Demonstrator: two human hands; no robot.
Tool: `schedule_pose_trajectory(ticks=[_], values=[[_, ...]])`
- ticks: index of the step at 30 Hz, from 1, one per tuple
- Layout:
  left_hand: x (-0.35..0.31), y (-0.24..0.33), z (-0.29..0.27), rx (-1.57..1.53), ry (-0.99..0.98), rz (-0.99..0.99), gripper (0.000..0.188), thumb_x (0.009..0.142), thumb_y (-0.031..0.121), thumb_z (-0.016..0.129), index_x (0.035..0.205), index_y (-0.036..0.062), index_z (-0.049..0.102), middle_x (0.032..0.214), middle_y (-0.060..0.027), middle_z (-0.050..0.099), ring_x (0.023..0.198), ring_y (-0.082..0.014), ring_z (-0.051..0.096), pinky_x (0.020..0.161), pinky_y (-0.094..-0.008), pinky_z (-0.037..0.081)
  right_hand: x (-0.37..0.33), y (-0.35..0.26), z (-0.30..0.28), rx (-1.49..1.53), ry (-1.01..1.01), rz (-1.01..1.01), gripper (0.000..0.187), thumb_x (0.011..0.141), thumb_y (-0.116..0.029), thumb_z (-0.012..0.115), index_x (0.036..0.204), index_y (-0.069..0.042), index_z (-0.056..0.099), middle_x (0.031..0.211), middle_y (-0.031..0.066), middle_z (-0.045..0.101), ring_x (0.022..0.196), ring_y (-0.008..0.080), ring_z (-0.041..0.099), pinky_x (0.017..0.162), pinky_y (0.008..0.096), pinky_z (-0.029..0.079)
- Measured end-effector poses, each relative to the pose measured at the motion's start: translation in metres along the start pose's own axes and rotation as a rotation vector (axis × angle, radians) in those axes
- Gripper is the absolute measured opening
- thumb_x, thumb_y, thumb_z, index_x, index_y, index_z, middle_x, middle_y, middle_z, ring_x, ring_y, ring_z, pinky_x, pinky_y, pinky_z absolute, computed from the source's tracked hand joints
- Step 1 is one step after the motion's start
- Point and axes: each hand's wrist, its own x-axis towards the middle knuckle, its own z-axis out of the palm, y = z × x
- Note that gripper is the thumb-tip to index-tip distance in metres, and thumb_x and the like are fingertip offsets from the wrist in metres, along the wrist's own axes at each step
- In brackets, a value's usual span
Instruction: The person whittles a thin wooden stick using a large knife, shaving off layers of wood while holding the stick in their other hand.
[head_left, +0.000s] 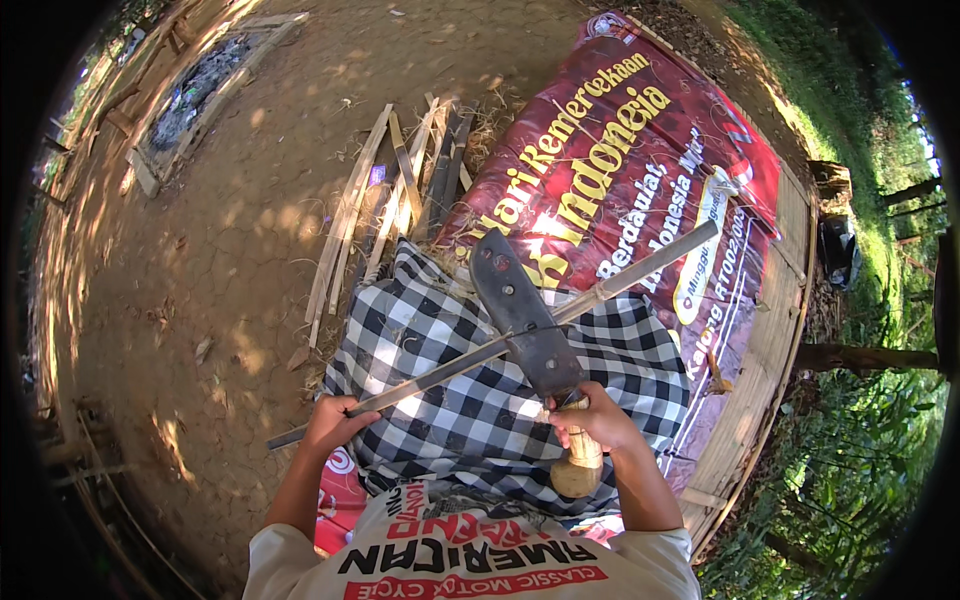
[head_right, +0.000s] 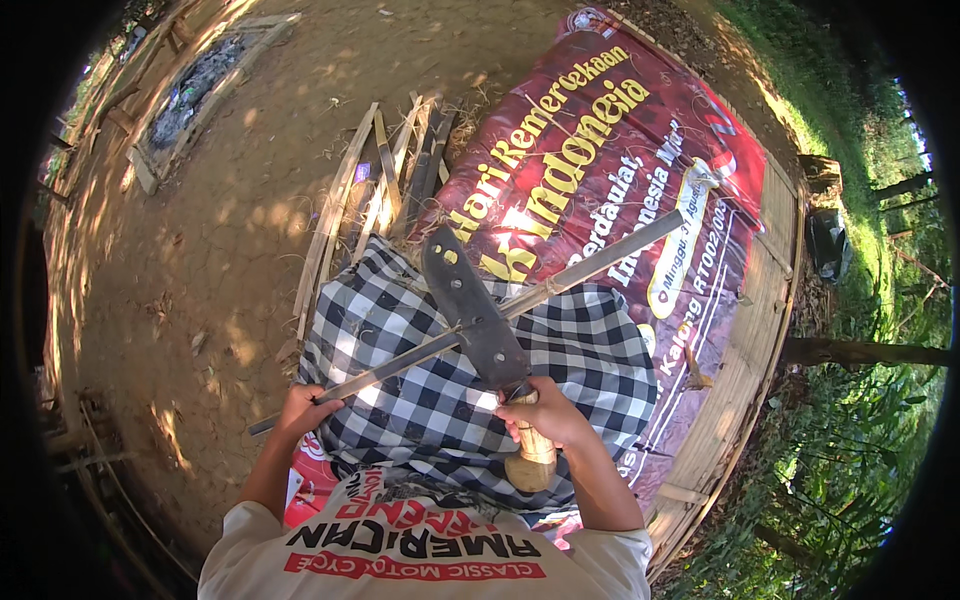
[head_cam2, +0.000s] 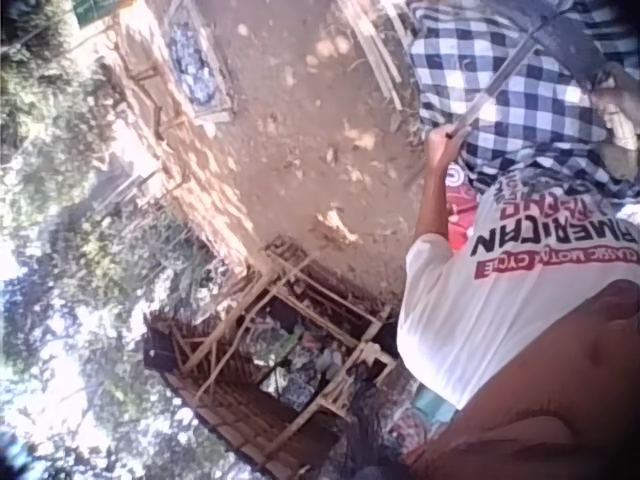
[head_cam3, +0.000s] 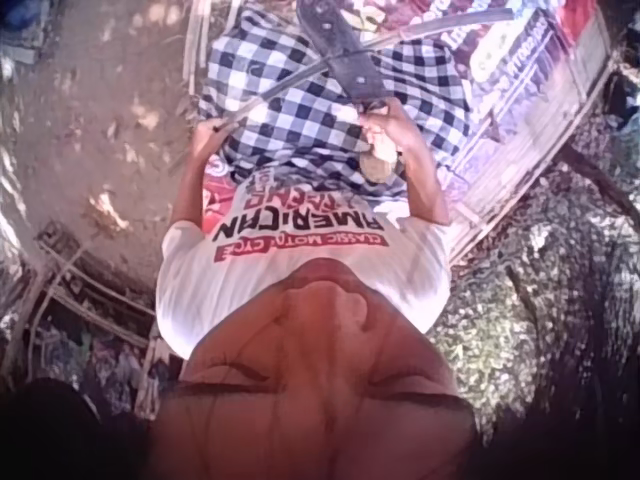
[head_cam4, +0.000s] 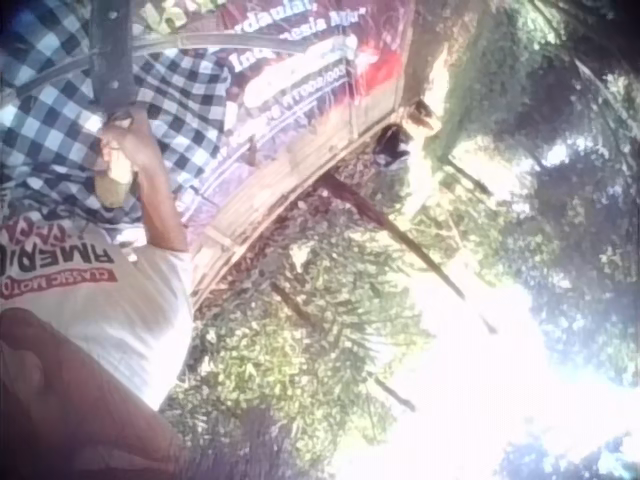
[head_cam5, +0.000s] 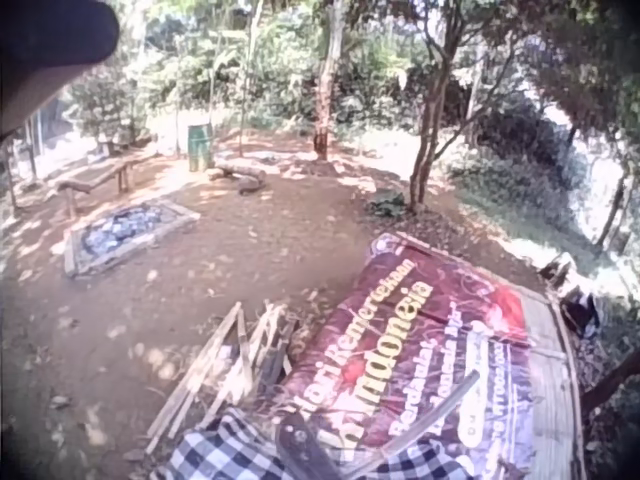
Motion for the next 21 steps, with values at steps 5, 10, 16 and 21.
schedule_pose_trajectory(ticks=[5,10,16,21], values=[[0.000,0.001,0.001,0.001,0.012,0.011,0.028,0.074,0.024,0.081,0.070,0.0001,0.067,0.053,-0.0021,0.054,0.052,-0.0051,0.045,0.049,-0.0270,0.037,0.003,-0.014,-0.009,0.199,0.095,-0.190,0.022,0.075,0.003,0.067,0.092,0.002,0.053,0.066,0.0097,0.057,0.050,0.0183,0.058,0.047,0.0299,0.048],[0.003,0.004,0.001,0.050,0.021,0.012,0.028,0.073,0.024,0.081,0.069,0.0003,0.068,0.052,-0.0044,0.055,0.052,-0.0058,0.046,0.049,-0.0273,0.038,0.007,0.007,0.005,0.192,0.202,-0.155,0.022,0.076,0.002,0.067,0.092,0.000,0.052,0.064,0.0095,0.056,0.049,0.0188,0.057,0.047,0.0305,0.048],[0.000,-0.008,0.001,0.075,0.019,0.001,0.029,0.073,0.025,0.081,0.069,0.0001,0.067,0.052,-0.0052,0.055,0.052,-0.0063,0.045,0.049,-0.0276,0.038,0.009,0.022,0.016,0.075,-0.084,-0.031,0.024,0.075,0.002,0.070,0.094,0.002,0.056,0.068,0.0083,0.059,0.052,0.0165,0.059,0.050,0.0285,0.048],[-0.008,0.020,0.000,0.084,0.035,-0.048,0.033,0.075,0.029,0.080,0.070,-0.0007,0.066,0.054,-0.0062,0.054,0.054,-0.0069,0.046,0.050,-0.0287,0.039,0.013,0.012,-0.001,0.160,0.158,-0.136,0.024,0.074,0.004,0.068,0.093,0.004,0.054,0.068,0.0114,0.059,0.053,0.0190,0.059,0.047,0.0321,0.049]])
